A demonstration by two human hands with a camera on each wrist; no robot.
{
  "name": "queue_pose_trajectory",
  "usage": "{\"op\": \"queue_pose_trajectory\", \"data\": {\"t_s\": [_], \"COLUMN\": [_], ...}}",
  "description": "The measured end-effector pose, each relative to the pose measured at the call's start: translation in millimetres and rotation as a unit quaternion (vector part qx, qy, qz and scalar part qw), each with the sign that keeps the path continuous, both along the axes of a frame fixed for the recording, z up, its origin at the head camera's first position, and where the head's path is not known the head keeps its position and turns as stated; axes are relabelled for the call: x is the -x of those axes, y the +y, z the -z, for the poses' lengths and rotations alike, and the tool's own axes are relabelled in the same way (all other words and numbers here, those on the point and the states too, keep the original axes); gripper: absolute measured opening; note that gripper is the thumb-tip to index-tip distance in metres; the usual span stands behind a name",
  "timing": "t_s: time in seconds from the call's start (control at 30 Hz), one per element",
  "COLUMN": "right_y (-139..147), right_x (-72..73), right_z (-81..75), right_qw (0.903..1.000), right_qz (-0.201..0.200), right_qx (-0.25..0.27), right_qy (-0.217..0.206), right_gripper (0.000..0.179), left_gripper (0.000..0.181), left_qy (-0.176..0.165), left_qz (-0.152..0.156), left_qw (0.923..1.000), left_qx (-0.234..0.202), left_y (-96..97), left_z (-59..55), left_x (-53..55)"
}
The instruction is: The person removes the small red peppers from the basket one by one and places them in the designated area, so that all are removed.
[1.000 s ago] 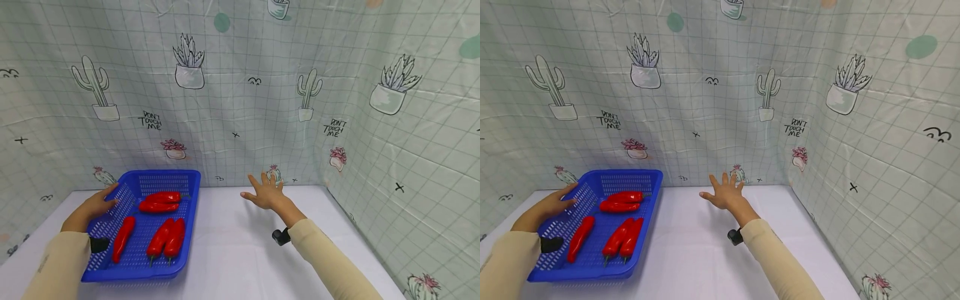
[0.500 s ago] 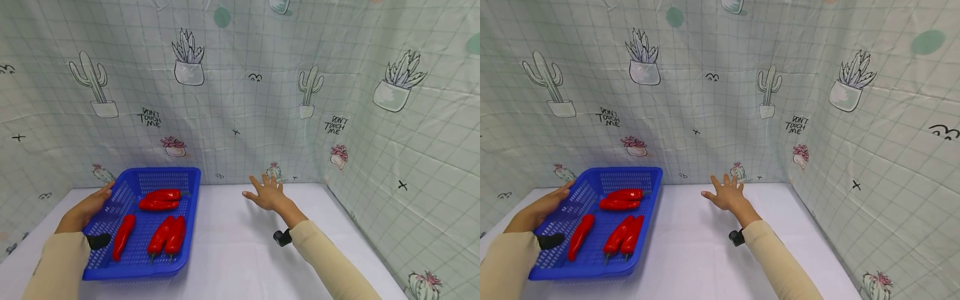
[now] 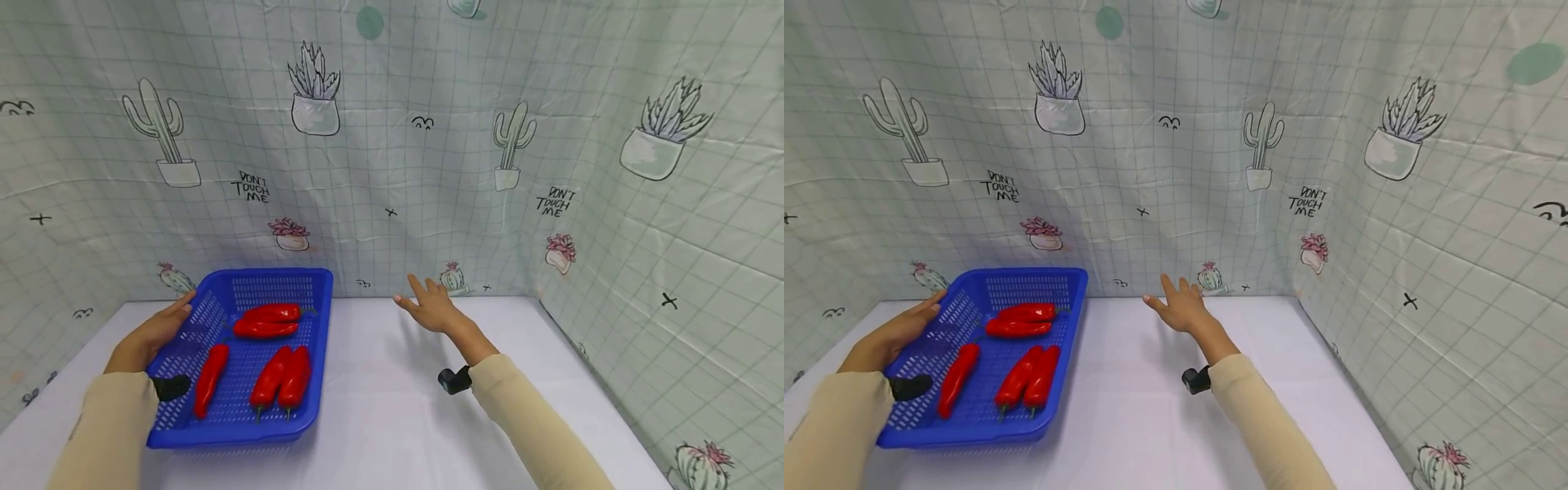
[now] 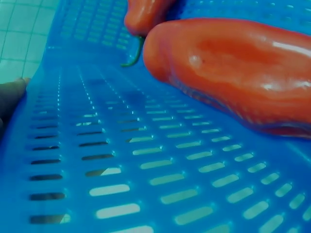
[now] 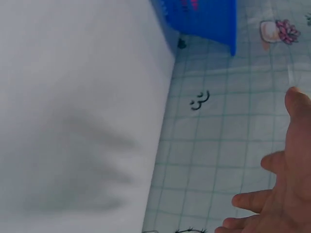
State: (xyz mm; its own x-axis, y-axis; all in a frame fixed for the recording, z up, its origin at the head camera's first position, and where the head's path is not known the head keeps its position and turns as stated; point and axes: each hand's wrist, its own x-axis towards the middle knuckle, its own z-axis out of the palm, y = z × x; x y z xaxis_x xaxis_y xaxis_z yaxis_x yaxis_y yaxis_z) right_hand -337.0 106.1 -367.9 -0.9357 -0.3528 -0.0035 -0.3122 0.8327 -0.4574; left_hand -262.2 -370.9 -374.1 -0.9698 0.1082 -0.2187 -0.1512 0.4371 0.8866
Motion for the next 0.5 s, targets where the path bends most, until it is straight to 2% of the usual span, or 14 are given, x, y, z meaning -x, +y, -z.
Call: {"op": "queue_pose_trajectory", "data": {"t_s": [0.23, 0.5], "right_y": [-20, -60], "right_x": [-3.5, -9.4], "right_z": [-15.5, -40.9], "right_qw": [0.9919, 0.9825], "right_qz": [-0.015, 0.01], "right_qx": [0.126, 0.185], "right_qy": [0.008, -0.018], "right_gripper": [0.077, 0.079], "left_gripper": [0.053, 0.053], "left_qy": [0.009, 0.018], "left_qz": [0.005, -0.005], "left_qw": [0.9996, 0.9984], "left_qx": [0.027, 0.054], "left_y": [13.0, 23.3], "left_z": [1.8, 0.7], "left_x": [3.1, 6.6]}}
